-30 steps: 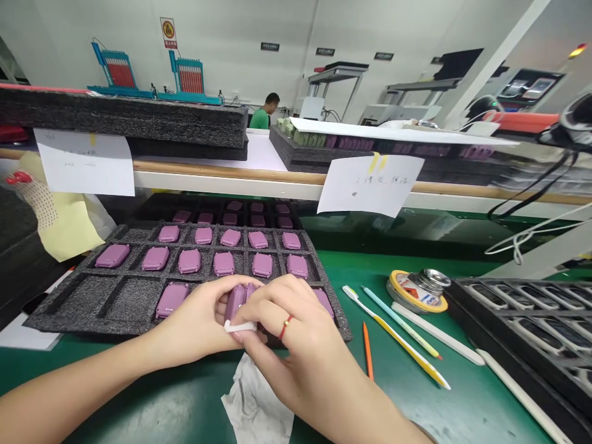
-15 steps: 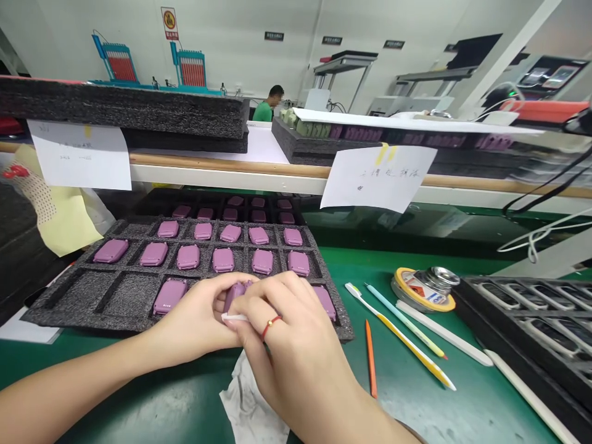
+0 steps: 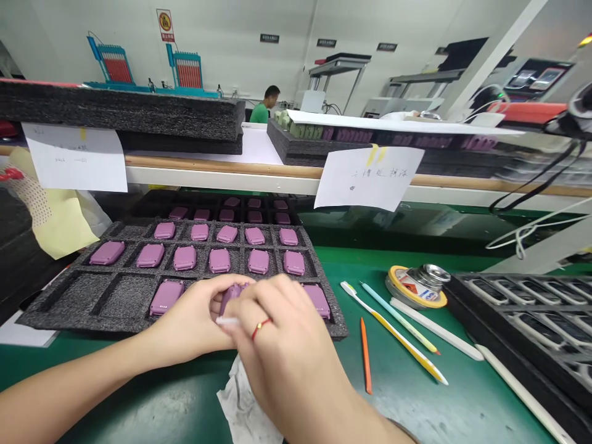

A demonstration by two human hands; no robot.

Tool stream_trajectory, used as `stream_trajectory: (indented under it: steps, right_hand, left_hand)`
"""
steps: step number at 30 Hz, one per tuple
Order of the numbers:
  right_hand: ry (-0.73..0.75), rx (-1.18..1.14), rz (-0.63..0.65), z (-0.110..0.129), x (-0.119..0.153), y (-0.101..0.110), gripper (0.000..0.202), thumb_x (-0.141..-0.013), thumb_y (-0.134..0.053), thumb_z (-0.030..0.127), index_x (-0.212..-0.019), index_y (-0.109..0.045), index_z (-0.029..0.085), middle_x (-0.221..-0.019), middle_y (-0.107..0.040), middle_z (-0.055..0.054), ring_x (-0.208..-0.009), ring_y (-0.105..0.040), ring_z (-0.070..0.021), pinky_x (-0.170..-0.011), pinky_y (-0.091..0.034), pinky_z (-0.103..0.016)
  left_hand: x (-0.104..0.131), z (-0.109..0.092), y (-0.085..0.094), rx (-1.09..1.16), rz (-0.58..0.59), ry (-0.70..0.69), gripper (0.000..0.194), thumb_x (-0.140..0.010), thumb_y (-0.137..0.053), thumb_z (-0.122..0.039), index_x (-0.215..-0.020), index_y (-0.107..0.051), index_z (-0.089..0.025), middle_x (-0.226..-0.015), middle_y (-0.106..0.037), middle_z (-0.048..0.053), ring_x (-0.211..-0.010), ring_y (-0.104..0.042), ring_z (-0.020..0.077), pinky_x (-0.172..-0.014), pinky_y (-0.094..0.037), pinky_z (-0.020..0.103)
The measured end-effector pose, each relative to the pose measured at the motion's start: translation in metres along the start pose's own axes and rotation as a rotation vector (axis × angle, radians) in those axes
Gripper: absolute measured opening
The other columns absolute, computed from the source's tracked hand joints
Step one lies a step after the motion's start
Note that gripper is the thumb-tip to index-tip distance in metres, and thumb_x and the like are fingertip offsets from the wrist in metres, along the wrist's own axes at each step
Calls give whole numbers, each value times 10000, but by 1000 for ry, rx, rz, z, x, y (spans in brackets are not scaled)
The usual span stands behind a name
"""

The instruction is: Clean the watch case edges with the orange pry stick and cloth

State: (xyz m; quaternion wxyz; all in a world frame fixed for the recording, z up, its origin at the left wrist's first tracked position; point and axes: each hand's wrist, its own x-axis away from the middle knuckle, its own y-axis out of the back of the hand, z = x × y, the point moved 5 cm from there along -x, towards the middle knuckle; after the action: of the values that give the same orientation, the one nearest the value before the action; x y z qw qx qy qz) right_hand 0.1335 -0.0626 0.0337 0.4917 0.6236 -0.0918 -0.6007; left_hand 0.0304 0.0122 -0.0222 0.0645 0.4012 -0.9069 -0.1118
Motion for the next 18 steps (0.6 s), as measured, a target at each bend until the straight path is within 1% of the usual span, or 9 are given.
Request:
stream_trajectory:
  steps: [2, 6, 9, 10, 12, 13, 15, 17, 18]
  right_hand:
    - [7, 1, 12, 1, 0, -1, 149, -932, -564, 100, -855, -644, 199, -820, -699, -57, -748, -584, -207, -649, -489, -353]
    - [-28, -88, -73, -8, -2, 3, 128, -913, -605, 105, -882, -662, 215, -853, -712, -47, -782, -626, -201, -693, -522, -350]
    - [-172, -192, -101, -30, 7, 14, 85, -911, -638, 171, -946, -658, 246, -871, -706, -27, -783, -662, -183, -696, -547, -311]
    - [-260, -180, -139, -43, 15, 20, 55, -910, -653, 229, -959, -639, 248, -867, -697, -27, -763, -666, -184, -682, -552, -306]
    - [-459, -61, -254, -75, 43, 37, 187, -885, -674, 388, -963, -580, 246, -851, -680, -35, -713, -670, -204, -651, -558, -328]
    - [-534, 41, -283, -92, 60, 45, 250, -870, -661, 466, -931, -553, 249, -837, -678, -43, -704, -680, -225, -646, -558, -351]
    - [-664, 256, -194, -128, 98, 53, 279, -861, -631, 526, -871, -523, 269, -731, -676, -49, -637, -687, -275, -538, -517, -368]
    - [-677, 347, -59, -158, 132, 54, 209, -868, -652, 453, -798, -534, 295, -666, -677, -59, -564, -687, -292, -431, -454, -358]
    - [-635, 362, -53, -166, 145, 55, 238, -850, -666, 421, -730, -506, 292, -573, -630, -34, -466, -653, -296, -369, -418, -359]
  left_hand:
    - [0, 0, 1, -9, -5, 0, 466, -641, -805, -236, -1090, -685, -203, -942, -715, 11, -870, -659, 221, -735, -517, 282]
    - [-1, -4, 2, 1, 1, -4, 425, -666, -826, -279, -1062, -687, -206, -964, -715, 16, -907, -665, 227, -756, -522, 289]
    - [0, -6, 3, 47, 26, 32, 513, -648, -869, -323, -1107, -666, -216, -1003, -724, 27, -919, -677, 230, -805, -538, 318]
    - [1, -6, 3, 63, 38, 51, 531, -646, -875, -329, -1119, -659, -220, -992, -726, 25, -898, -679, 223, -803, -541, 322]
    - [1, -6, 3, 95, 67, 83, 539, -648, -877, -321, -1129, -650, -231, -958, -727, 14, -856, -679, 204, -788, -544, 316]
    - [2, -6, 3, 112, 76, 94, 533, -650, -875, -306, -1128, -648, -236, -943, -726, 8, -846, -678, 197, -784, -545, 310]
    - [2, -6, 2, 140, 85, 106, 518, -655, -866, -273, -1123, -645, -244, -931, -726, 1, -848, -680, 192, -791, -548, 308]
    - [2, -7, 2, 146, 85, 105, 514, -654, -861, -260, -1120, -644, -249, -936, -728, 2, -856, -681, 196, -800, -552, 318]
    - [2, -7, 2, 142, 83, 102, 516, -651, -861, -261, -1119, -644, -251, -937, -728, 3, -855, -680, 200, -802, -554, 326]
